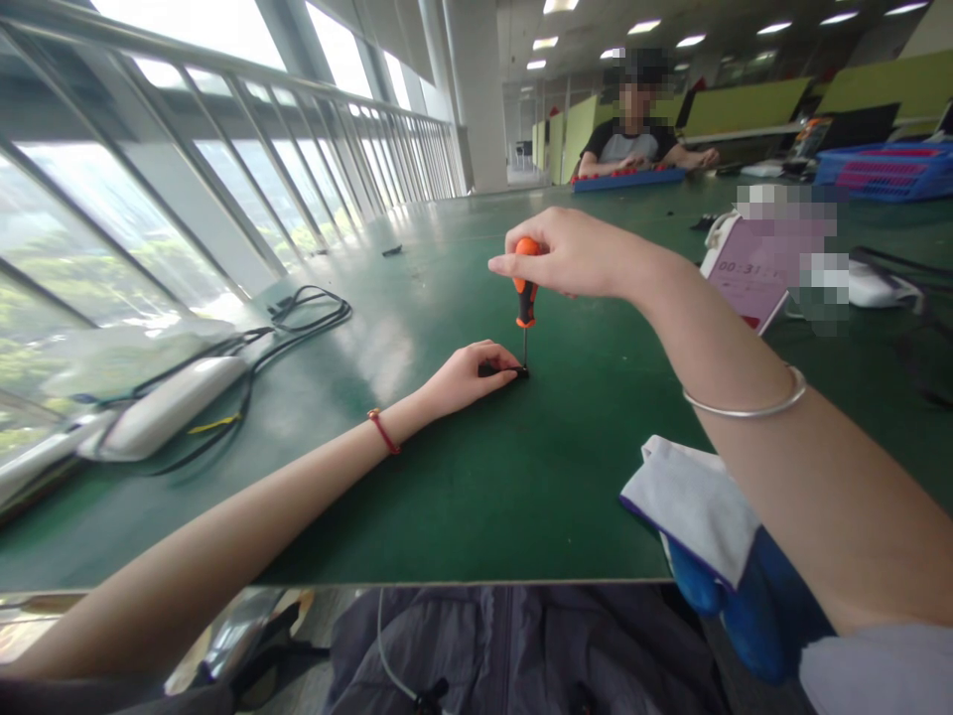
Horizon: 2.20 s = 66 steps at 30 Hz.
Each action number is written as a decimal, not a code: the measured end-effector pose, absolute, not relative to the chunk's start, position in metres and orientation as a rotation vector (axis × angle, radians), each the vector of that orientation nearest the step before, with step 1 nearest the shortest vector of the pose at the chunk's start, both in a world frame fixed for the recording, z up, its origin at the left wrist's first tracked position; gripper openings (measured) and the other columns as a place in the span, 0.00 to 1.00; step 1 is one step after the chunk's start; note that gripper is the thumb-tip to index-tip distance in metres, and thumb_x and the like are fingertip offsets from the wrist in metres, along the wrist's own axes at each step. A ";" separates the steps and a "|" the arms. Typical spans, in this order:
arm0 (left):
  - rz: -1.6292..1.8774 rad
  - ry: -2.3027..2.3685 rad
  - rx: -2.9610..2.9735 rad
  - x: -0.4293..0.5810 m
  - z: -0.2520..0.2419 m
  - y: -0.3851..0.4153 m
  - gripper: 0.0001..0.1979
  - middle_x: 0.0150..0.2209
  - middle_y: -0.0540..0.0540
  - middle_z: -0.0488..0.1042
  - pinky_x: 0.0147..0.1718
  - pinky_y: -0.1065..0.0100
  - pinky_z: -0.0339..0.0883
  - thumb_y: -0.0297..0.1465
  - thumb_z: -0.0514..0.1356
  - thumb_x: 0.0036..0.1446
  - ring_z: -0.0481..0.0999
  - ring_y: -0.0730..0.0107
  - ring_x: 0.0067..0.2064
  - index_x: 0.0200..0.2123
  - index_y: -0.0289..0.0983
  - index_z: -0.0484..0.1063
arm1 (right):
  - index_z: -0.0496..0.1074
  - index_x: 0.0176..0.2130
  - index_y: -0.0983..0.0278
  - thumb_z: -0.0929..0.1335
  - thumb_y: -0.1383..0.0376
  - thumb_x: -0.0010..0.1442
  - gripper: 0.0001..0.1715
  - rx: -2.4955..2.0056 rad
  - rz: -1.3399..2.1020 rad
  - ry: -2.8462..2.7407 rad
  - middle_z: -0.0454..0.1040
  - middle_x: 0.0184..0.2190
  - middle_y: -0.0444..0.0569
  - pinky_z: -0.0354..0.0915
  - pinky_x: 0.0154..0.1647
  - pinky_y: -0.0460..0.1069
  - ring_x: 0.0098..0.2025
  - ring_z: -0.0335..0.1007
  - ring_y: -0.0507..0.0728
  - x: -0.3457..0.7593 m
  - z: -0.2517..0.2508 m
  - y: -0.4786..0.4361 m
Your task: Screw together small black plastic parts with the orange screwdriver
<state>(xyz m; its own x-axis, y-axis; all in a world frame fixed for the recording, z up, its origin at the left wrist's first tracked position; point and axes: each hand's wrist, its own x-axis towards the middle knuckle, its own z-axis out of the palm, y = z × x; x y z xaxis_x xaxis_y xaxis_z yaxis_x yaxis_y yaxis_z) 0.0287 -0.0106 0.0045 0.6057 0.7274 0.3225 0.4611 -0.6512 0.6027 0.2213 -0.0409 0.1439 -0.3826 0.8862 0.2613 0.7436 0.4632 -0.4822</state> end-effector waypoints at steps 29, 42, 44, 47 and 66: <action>0.763 0.952 2.379 0.029 0.006 -0.012 0.07 0.34 0.47 0.74 0.38 0.69 0.69 0.31 0.60 0.55 0.73 0.71 0.36 0.36 0.35 0.77 | 0.71 0.31 0.61 0.69 0.57 0.55 0.09 -1.291 0.268 -2.279 0.65 0.21 0.43 0.52 0.28 0.50 0.23 0.57 0.51 0.220 0.141 -0.038; 0.766 0.944 2.389 0.028 0.004 -0.010 0.08 0.34 0.47 0.74 0.38 0.69 0.69 0.31 0.60 0.55 0.73 0.70 0.36 0.36 0.36 0.77 | 0.69 0.25 0.62 0.65 0.55 0.60 0.17 -1.295 0.268 -2.277 0.65 0.20 0.44 0.51 0.28 0.50 0.23 0.56 0.51 0.218 0.143 -0.041; 0.769 0.937 2.393 0.028 0.003 -0.009 0.08 0.34 0.47 0.74 0.38 0.69 0.69 0.31 0.60 0.55 0.73 0.71 0.36 0.36 0.36 0.77 | 0.69 0.25 0.62 0.65 0.55 0.59 0.17 -1.305 0.270 -2.270 0.65 0.20 0.44 0.51 0.28 0.50 0.24 0.56 0.52 0.217 0.144 -0.041; 0.765 0.933 2.395 0.028 0.003 -0.009 0.07 0.34 0.47 0.74 0.38 0.69 0.69 0.31 0.60 0.54 0.73 0.71 0.35 0.36 0.36 0.77 | 0.70 0.28 0.61 0.70 0.61 0.53 0.07 -1.308 0.227 -2.227 0.67 0.23 0.45 0.51 0.29 0.50 0.26 0.59 0.53 0.216 0.144 -0.041; 0.846 1.038 2.419 0.030 0.003 -0.014 0.06 0.33 0.48 0.72 0.35 0.69 0.69 0.28 0.61 0.49 0.72 0.71 0.33 0.33 0.36 0.76 | 0.64 0.23 0.61 0.65 0.54 0.59 0.19 -1.264 0.212 -1.903 0.63 0.20 0.44 0.53 0.29 0.51 0.25 0.57 0.54 0.215 0.099 -0.068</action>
